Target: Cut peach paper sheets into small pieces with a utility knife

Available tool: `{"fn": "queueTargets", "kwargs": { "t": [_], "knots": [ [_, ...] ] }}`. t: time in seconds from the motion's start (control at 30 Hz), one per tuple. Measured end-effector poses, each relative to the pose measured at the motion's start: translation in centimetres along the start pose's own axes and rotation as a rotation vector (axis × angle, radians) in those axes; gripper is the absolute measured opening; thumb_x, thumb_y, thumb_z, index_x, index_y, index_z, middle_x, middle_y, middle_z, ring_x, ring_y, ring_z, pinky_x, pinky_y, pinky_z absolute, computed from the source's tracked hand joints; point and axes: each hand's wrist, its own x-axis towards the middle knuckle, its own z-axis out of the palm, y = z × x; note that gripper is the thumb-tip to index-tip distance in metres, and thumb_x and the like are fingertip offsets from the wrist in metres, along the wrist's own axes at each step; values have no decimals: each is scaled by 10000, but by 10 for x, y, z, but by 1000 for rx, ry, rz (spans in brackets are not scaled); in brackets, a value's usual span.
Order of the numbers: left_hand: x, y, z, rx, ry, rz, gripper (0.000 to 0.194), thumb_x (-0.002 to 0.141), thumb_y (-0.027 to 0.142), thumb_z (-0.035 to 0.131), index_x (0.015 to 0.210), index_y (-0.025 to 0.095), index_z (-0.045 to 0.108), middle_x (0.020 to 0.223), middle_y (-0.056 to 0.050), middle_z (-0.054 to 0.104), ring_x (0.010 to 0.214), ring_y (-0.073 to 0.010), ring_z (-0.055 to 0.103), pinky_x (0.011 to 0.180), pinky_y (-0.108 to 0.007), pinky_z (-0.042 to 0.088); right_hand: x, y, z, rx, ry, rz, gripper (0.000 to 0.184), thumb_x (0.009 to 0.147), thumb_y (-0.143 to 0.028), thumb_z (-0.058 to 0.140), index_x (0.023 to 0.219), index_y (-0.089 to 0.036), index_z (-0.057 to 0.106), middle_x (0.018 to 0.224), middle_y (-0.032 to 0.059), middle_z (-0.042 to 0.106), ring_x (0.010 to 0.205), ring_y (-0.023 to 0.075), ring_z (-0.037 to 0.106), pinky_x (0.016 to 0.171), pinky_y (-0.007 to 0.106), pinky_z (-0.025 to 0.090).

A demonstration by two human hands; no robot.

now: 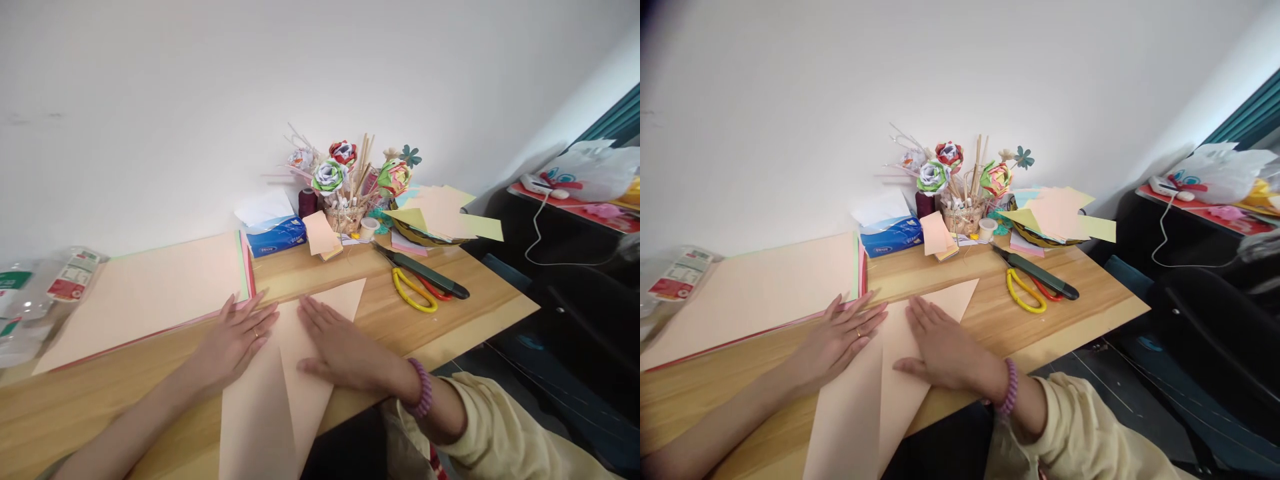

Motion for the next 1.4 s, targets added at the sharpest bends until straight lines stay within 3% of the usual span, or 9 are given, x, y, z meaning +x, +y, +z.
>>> {"fn": "queueTargets", "kwargs": {
  "t": [0.23, 0.37, 0.47, 0.6, 0.73, 0.9, 1.1, 1.2, 1.4],
  "knots": [
    [-1, 0, -1, 12, 15, -7, 407, 950, 278, 356, 1347, 220, 423, 1362, -40, 484, 1369, -252, 226, 1091, -543, 62, -26, 66, -6, -167, 146, 263, 712, 935, -535, 166, 1436, -29, 166, 1496, 194, 120, 1383, 230, 67, 1117, 447, 167],
    [15, 4, -11, -13, 169, -11, 276, 938, 270, 412, 1060, 232, 656, 1150, -22, 658, 1286, -262, 395, 1082, -549, 122, -26, 67, -3, -217, 169, 295, 718, 926, -548, 181, 1427, -34, 211, 1491, 180, 169, 1381, 222, 106, 1118, 427, 157],
    [45, 13, -17, -54, 292, 78, 277, 940, 248, 433, 852, 236, 695, 1012, 15, 713, 1211, -234, 493, 1082, -499, 196, -21, 63, -2, -248, 179, 338, 731, 923, -545, 191, 1415, -6, 227, 1485, 194, 173, 1380, 234, 129, 1117, 432, 140],
    [98, 30, -7, -97, 20, 310, 316, 961, 160, 340, 1123, 177, 611, 1254, -37, 591, 1266, -188, 432, 1046, -374, 317, -9, 72, -7, -290, 208, 440, 700, 929, -490, 215, 1398, 29, 250, 1470, 223, 200, 1377, 261, 148, 1111, 461, 112],
    [123, 42, 12, -97, -73, 331, 387, 964, 189, 340, 1334, 99, 412, 1401, -108, 422, 1297, -185, 384, 1036, -326, 331, -2, 85, -14, -312, 212, 523, 666, 933, -443, 228, 1393, 38, 256, 1462, 228, 231, 1374, 260, 167, 1106, 452, 118],
    [102, 46, 9, -140, -190, 281, 446, 991, 294, 230, 1423, 182, 238, 1475, -47, 292, 1358, -193, 264, 1073, -438, 255, -1, 89, -16, -308, 187, 559, 673, 933, -464, 207, 1411, 9, 236, 1484, 197, 194, 1381, 246, 136, 1106, 432, 116],
    [56, 50, -1, -158, -328, 269, 471, 985, 253, 199, 1446, 168, 149, 1499, -31, 215, 1376, -166, 206, 1099, -392, 214, 0, 88, -15, -299, 174, 569, 682, 932, -477, 183, 1419, -1, 221, 1487, 184, 184, 1382, 237, 137, 1109, 435, 90],
    [25, 53, 3, -79, -272, 281, 510, 964, 204, 266, 1453, 173, 123, 1479, -36, 269, 1349, -171, 283, 1070, -344, 269, 0, 87, -15, -300, 180, 569, 674, 934, -474, 187, 1420, -10, 227, 1488, 176, 191, 1383, 232, 136, 1110, 438, 78],
    [-32, 71, 0, 83, -18, 278, 673, 892, 128, 340, 1451, 106, -33, 1396, -41, 430, 1249, -147, 446, 982, -277, 375, 0, 89, -19, -297, 223, 566, 635, 940, -429, 242, 1400, 8, 267, 1464, 210, 241, 1369, 255, 189, 1103, 463, 123]
  ]
}}
